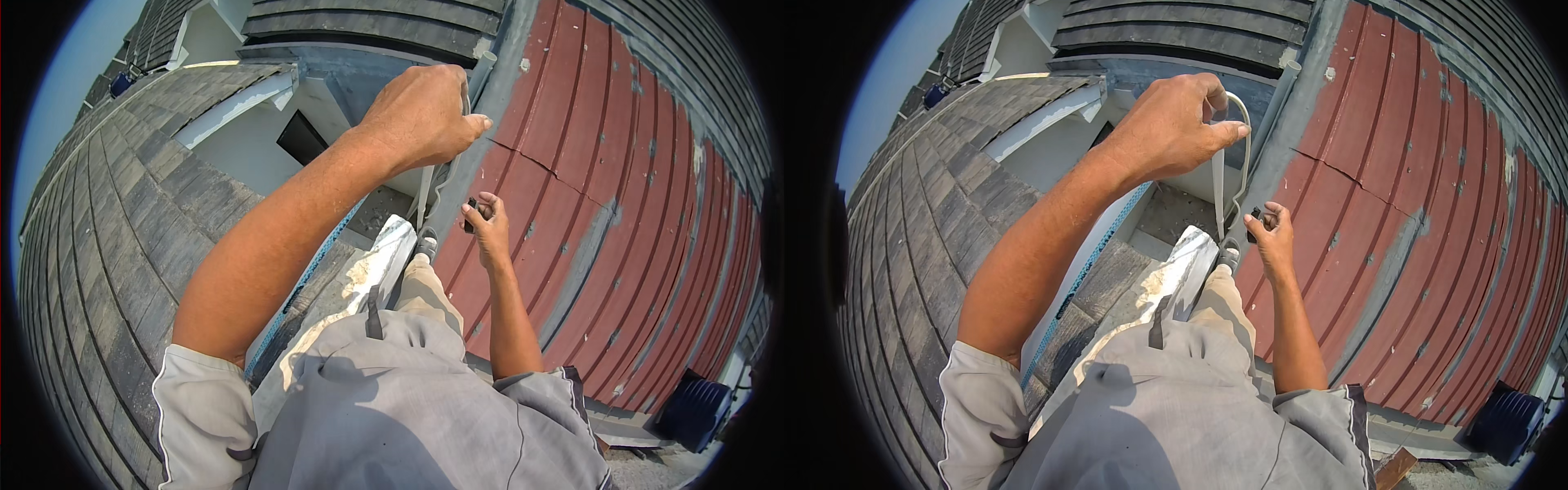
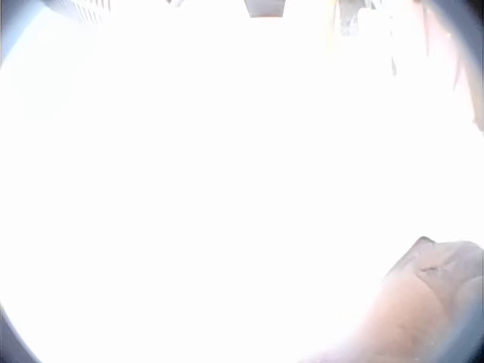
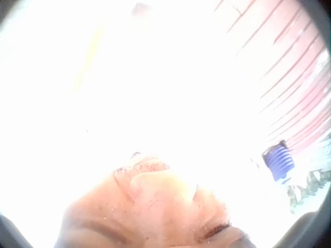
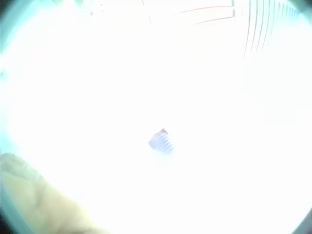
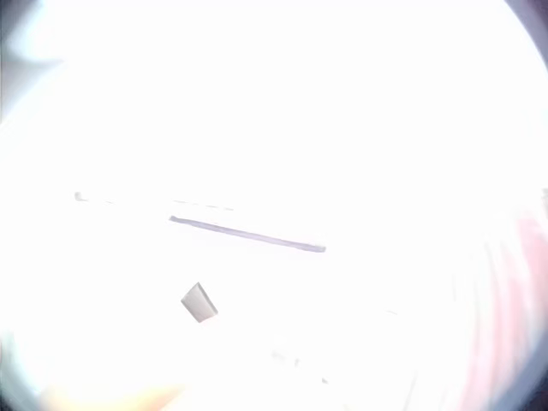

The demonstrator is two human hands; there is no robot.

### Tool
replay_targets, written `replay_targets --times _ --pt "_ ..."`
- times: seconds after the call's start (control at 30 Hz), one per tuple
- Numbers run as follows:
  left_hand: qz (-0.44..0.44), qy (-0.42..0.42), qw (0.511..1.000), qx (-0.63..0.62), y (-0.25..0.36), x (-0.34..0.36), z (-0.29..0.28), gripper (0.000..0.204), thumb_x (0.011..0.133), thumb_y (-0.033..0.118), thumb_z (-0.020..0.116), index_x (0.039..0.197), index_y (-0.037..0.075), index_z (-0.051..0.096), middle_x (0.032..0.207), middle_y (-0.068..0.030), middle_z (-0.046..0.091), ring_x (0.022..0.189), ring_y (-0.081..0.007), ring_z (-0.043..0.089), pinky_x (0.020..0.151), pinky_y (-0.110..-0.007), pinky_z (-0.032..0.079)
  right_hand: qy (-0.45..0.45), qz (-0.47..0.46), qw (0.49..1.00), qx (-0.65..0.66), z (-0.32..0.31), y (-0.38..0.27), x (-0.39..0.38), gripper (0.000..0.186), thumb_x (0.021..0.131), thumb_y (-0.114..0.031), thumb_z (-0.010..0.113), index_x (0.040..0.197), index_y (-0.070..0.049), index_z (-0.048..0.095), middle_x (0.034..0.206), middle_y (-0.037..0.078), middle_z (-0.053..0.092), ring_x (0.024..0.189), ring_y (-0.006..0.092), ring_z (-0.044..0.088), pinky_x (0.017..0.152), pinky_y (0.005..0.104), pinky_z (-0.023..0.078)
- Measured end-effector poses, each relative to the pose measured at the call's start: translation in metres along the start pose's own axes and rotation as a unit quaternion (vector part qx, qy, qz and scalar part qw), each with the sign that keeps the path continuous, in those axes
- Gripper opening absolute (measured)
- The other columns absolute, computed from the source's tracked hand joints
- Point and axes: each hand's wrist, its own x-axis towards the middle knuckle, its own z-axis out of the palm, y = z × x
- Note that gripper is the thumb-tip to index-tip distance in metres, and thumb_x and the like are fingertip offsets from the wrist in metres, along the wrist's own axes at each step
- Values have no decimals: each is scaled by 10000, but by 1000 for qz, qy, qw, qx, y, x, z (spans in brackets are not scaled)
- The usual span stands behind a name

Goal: Secure a white cable to a PVC pipe structure on a roof using black electrical tape.

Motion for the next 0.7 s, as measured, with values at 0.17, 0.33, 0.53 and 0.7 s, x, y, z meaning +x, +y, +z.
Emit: replay_targets --times 0.17,0.33,0.53,0.7 --pt "-95 -136 986 -7 20 2 42 451 913 283 769 1171 -79 689 1066 -286 731 1013 -405 731 916 -476 558 105 -17 994 35 -22 12 12 382 953 -178 734 1247 -13 554 995 53 621 831 130 626 716 289 558" --pt "-215 13 973 -83 -44 -1 120 614 910 224 754 1389 -78 517 1384 -326 578 1277 -406 608 1067 -451 494 37 -23 998 -33 -15 17 52 556 988 -143 584 1533 -127 479 1022 48 611 804 120 604 647 303 557" --pt "-294 116 929 -192 -141 -14 210 714 889 166 762 1490 -44 439 1484 -292 523 1355 -382 559 1114 -437 468 -18 -91 969 -228 0 52 120 724 978 -202 600 1650 -164 335 1502 209 536 1114 263 650 860 383 588" --pt "-249 142 893 -346 -176 -16 244 783 925 161 749 1585 6 359 1537 -243 500 1224 -294 639 989 -378 541 -50 -184 953 -237 54 55 125 676 995 -132 579 1630 -130 346 1567 245 451 1459 396 448 1198 440 379"
